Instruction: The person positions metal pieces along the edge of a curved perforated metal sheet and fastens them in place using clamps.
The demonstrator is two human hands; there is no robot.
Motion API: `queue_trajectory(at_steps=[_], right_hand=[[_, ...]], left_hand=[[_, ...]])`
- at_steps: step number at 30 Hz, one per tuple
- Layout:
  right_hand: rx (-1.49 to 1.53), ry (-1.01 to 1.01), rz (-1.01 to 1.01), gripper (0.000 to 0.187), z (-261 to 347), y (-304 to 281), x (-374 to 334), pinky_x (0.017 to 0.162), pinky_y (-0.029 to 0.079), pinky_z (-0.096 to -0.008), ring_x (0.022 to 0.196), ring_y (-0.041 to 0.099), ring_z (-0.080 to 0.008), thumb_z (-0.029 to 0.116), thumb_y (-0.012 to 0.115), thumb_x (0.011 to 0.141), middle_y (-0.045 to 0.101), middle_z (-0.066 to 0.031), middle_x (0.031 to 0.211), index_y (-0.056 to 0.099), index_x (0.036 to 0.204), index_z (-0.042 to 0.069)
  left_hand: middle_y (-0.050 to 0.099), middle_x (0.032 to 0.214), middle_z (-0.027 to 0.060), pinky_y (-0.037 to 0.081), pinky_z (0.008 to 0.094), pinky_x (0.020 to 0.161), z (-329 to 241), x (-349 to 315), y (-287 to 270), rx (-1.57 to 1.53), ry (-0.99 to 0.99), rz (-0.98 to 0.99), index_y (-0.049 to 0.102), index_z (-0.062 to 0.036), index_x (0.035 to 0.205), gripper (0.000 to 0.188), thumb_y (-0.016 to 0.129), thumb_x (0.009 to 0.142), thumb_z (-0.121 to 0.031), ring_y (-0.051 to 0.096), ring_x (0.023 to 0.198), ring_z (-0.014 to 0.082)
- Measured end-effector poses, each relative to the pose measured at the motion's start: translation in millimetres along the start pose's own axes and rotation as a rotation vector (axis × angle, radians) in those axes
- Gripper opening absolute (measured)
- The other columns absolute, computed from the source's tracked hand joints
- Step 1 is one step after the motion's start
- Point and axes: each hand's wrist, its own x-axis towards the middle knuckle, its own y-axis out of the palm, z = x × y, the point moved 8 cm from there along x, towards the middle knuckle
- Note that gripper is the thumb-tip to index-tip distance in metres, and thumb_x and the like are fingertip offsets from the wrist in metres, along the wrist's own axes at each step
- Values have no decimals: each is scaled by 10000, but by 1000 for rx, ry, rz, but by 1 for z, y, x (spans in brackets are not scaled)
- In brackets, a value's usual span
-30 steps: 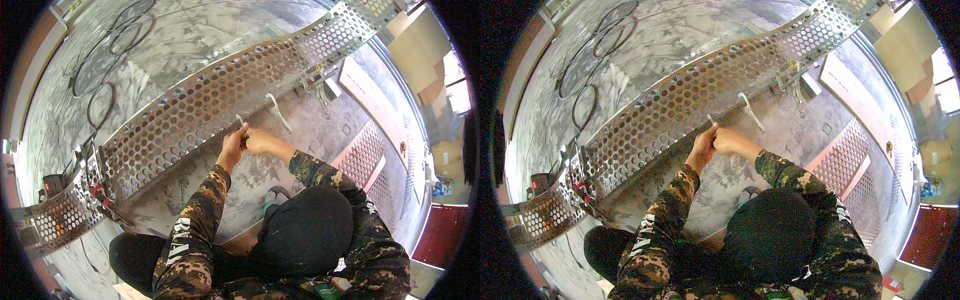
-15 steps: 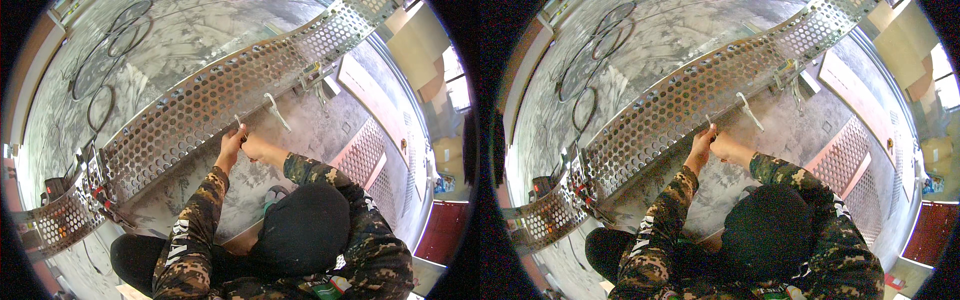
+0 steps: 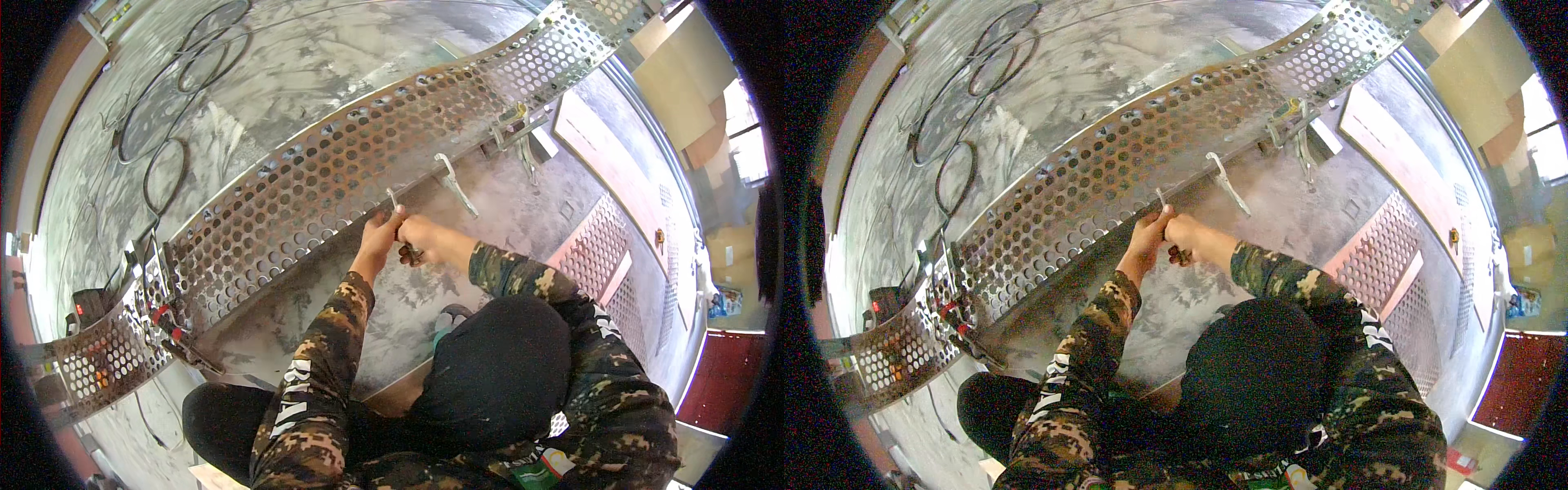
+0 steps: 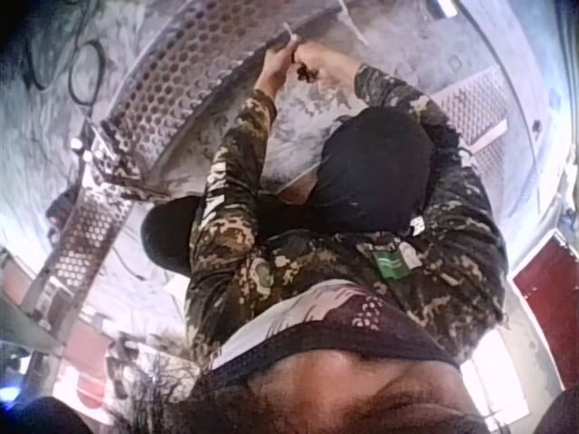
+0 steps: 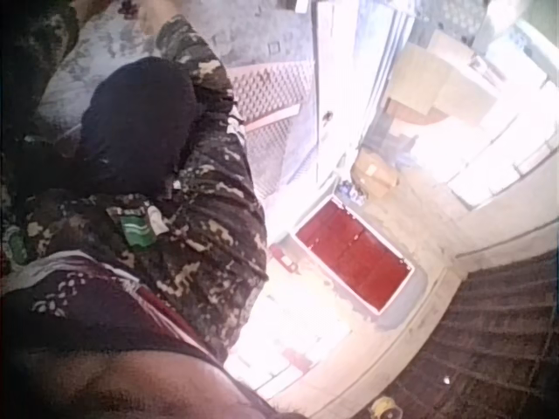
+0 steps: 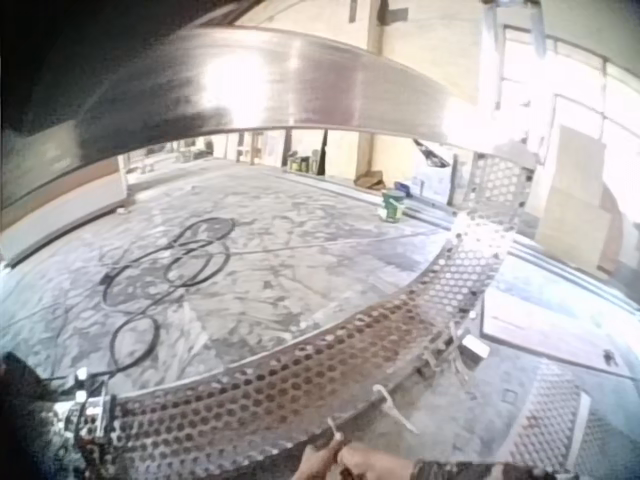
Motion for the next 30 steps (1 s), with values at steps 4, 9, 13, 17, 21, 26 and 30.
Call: queue_trajectory(at_steps=[4, 9, 13, 17, 21, 26, 30], right_hand=[[-232, 195, -77, 159, 11, -12, -21, 621, 461, -493, 710, 520, -269, 100, 422, 879, 488, -116, 801, 466, 1028, 69], [-568, -65, -70, 240, 26, 5, -18, 513, 502, -476, 698, 621, -276, 173, 463, 888, 604, -179, 837, 535, 1049, 9], [-648, -103, -162, 275, 22, -3, -14, 442, 494, -441, 582, 631, -277, 188, 485, 869, 619, -196, 752, 561, 1003, -39], [-740, -205, -207, 344, 17, -5, -4, 434, 491, -405, 509, 617, -273, 212, 525, 843, 618, -175, 687, 550, 1018, -83], [-758, -290, -200, 420, 20, -1, -8, 418, 472, -396, 501, 622, -278, 252, 567, 836, 631, -189, 710, 527, 1055, -104], [-687, -549, -339, 423, 10, -10, 9, 614, 507, -449, 749, 651, -371, 282, 592, 850, 642, -245, 863, 537, 1090, -63], [-672, -669, -351, 447, -5, -35, 19, 819, 468, -488, 1005, 584, -448, 257, 616, 856, 606, -286, 1077, 492, 1197, -4]], left_hand=[[508, 1301, 270, 374, 412, 1010, -9, -9, 21, -13, -43, 38, 292, 169, 1386, 972, 686, 831, -526, 506, 1207, 305], [458, 1342, 301, 367, 425, 1034, -5, -4, 15, -100, -26, 51, 212, 202, 1392, 1042, 724, 809, -493, 487, 1242, 323], [427, 1360, 320, 383, 425, 1028, -9, -1, 16, -84, 32, 8, 184, 207, 1395, 1055, 736, 806, -473, 475, 1258, 336], [402, 1374, 333, 392, 413, 1023, -9, -2, 18, -94, 8, 13, 171, 205, 1400, 1070, 739, 801, -476, 463, 1271, 339], [469, 1317, 322, 431, 395, 977, -12, -9, 10, -38, -12, -98, 181, 189, 1409, 1067, 741, 796, -480, 514, 1215, 324], [581, 1188, 256, 478, 363, 896, -15, -12, 10, -6, 26, -102, 278, 203, 1371, 1066, 766, 752, -513, 606, 1043, 263], [560, 1231, 302, 459, 355, 926, -28, -38, 25, 180, 5, -325, 412, 213, 1282, 1045, 729, 725, -613, 575, 1138, 285]])
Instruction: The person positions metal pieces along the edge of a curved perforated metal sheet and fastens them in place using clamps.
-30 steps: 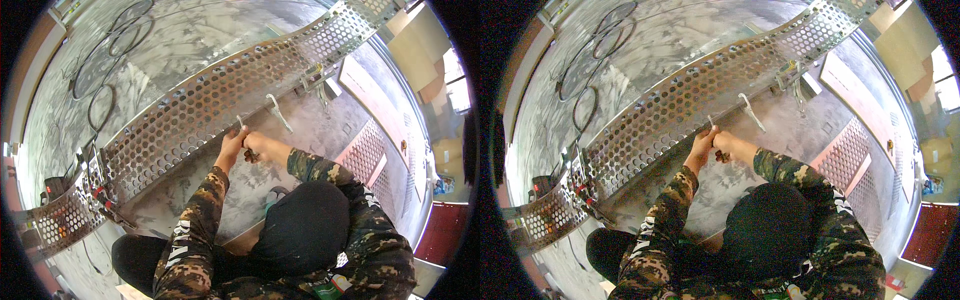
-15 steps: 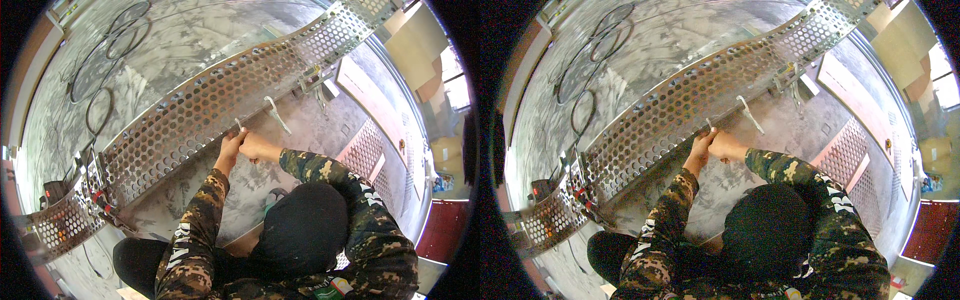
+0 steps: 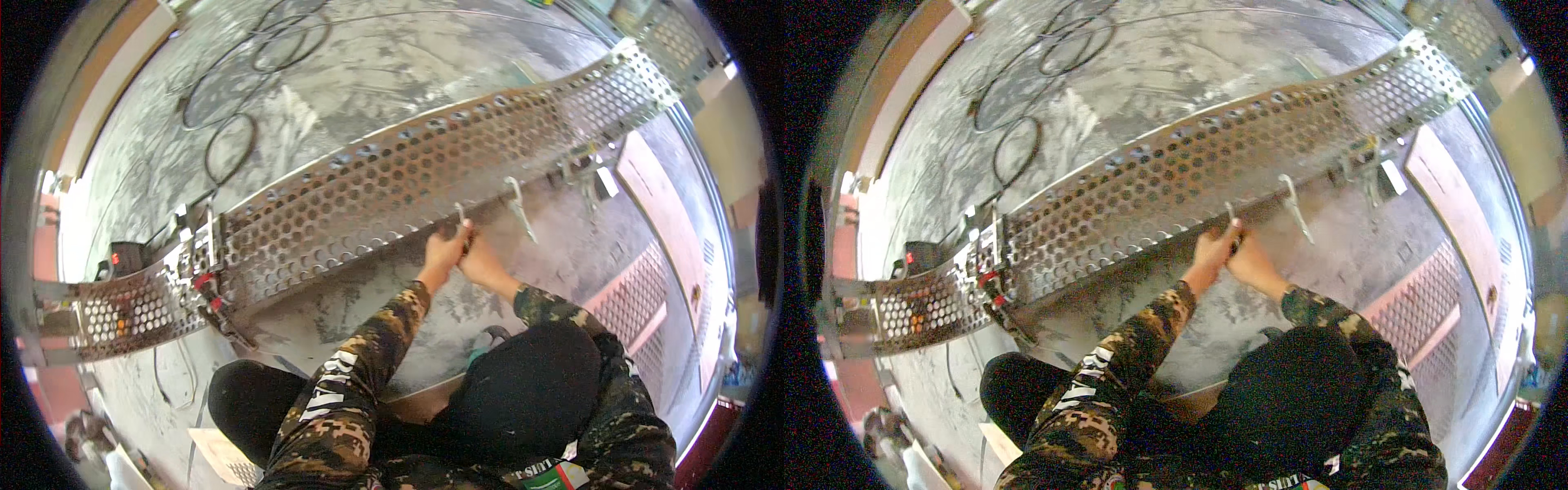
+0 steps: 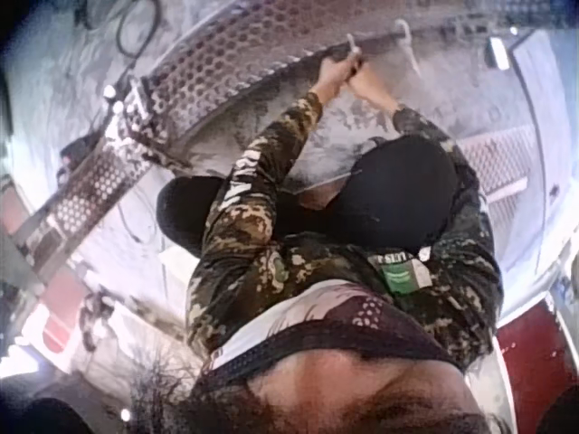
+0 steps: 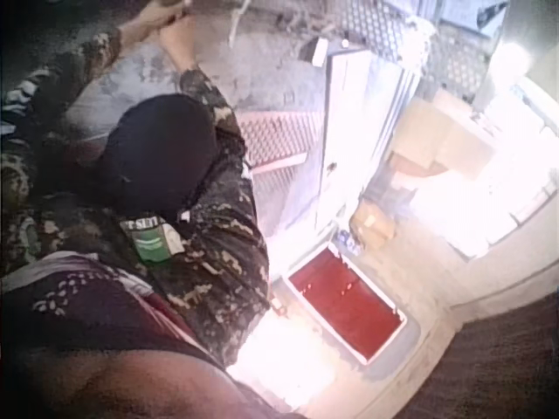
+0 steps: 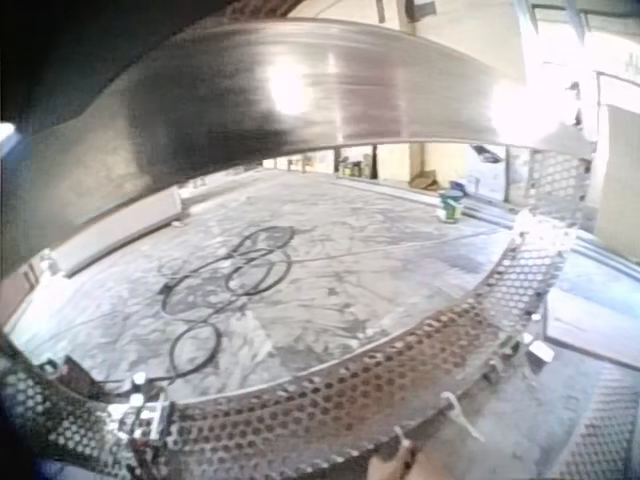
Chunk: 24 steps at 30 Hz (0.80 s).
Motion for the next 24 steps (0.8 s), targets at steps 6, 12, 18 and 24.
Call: queue_trajectory(at_steps=[6, 12, 18, 24], right_hand=[[631, 249, 100, 513, -4, 23, -14, 552, 451, -316, 655, 548, -162, 389, 542, 942, 574, -72, 811, 406, 1320, 70], [679, 77, -69, 433, -34, 8, -65, 479, 410, -277, 551, 492, -133, 375, 447, 989, 505, -51, 724, 452, 1297, 70], [-136, -223, -71, 133, -9, 20, -168, 552, 426, -374, 564, 526, -243, 88, 620, 849, 531, -120, 725, 586, 956, 18], [-48, -142, 30, 124, -75, 38, -210, 508, 421, -343, 523, 530, -192, 140, 639, 863, 510, -75, 582, 605, 900, 26]], left_hand=[[675, 905, 237, 538, 372, 750, -35, -30, -30, 574, -81, 256, 627, 118, 962, 768, 552, 847, -638, 674, 865, 310], [697, 753, 149, 559, 318, 590, -80, -77, -116, 1043, -126, 977, 672, 32, 885, 588, 528, 916, -537, 694, 677, 209], [638, 657, 79, 497, 324, 525, -149, -39, -319, 919, 232, 226, 680, 12, 866, 448, 600, 900, -427, 604, 555, 148], [682, 719, 122, 516, 343, 601, -160, -26, -548, 813, 193, -508, 719, -9, 903, 319, 679, 825, -316, 628, 601, 195]])
